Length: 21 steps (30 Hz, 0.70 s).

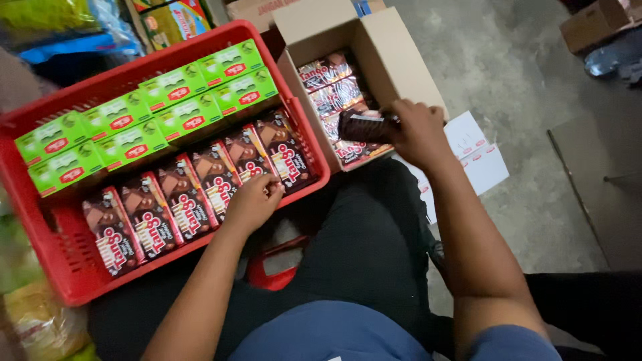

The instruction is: The person transfers snack packages from a red plastic crate into a cardboard box by hand.

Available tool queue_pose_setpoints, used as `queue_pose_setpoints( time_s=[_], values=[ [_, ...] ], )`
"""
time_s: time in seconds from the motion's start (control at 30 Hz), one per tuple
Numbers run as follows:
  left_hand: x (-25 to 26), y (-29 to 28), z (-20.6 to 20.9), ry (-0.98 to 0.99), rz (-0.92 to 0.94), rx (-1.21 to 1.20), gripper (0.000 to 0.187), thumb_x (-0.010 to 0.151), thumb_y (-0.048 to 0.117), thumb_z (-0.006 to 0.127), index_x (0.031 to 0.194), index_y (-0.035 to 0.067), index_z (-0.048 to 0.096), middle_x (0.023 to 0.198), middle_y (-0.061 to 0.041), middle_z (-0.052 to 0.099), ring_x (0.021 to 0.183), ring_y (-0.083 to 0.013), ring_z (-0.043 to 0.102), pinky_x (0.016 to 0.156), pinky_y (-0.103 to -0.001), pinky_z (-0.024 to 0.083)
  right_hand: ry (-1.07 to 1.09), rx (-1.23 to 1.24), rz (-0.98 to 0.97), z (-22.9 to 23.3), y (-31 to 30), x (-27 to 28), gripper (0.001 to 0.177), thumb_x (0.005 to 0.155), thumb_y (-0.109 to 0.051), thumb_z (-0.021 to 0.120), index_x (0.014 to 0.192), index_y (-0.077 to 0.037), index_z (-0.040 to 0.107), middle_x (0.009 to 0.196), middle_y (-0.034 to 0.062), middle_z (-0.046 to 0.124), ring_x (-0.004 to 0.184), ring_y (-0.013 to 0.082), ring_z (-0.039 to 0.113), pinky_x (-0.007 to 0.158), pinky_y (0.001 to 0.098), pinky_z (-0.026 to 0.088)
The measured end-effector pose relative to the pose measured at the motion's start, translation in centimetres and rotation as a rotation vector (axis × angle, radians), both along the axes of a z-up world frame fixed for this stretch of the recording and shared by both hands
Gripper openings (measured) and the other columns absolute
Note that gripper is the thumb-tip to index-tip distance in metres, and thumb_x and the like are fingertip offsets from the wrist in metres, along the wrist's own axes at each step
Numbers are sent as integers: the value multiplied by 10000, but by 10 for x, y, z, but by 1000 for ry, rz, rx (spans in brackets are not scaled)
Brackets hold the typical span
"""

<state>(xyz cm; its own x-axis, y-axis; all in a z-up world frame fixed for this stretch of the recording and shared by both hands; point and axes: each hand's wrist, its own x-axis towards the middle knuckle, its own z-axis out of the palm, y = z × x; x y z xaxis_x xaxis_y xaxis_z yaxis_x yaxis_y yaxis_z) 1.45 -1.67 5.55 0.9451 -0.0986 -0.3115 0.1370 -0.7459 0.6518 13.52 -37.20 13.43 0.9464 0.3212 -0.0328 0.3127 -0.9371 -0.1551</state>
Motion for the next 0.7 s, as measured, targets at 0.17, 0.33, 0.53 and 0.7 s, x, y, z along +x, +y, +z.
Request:
queue_pose_setpoints(
  time_s=[0.17, 0.33, 0.53, 0.7],
  values=[
    [4, -14, 19, 179, -10, 121, 294, 980, 421, 605, 1058, 184, 759, 941, -59, 749, 996, -268, 728, 865, -406, 578, -48, 22, -29, -58, -29, 40, 280, 949, -381, 744, 1163, -258, 613, 1003, -23, 589, 997, 316, 626, 987, 601, 367],
    [8, -14, 13, 80, -13, 150, 264, 980, 388, 612, 940, 164, 747, 806, -68, 735, 917, -275, 737, 805, -396, 578, -5, -24, 39, -87, -1, 76, 359, 864, -287, 788, 1185, -281, 627, 1083, -14, 636, 1071, 324, 612, 978, 611, 372],
    [9, -15, 17, 126, 16, 171, 328, 988, 381, 577, 826, 159, 755, 741, -84, 733, 839, -317, 734, 746, -429, 573, 209, -107, 142, -132, 36, 107, 307, 940, -269, 718, 1242, -300, 675, 1155, 14, 691, 1120, 291, 627, 1001, 530, 376],
    [13, -12, 6, -30, -5, 109, 297, 973, 296, 638, 750, 119, 720, 668, -133, 694, 771, -366, 712, 696, -443, 551, 326, -15, 181, -166, 33, 129, 310, 981, -328, 697, 1287, -302, 659, 1218, 45, 707, 1204, 313, 607, 1107, 555, 336]
  ],
)
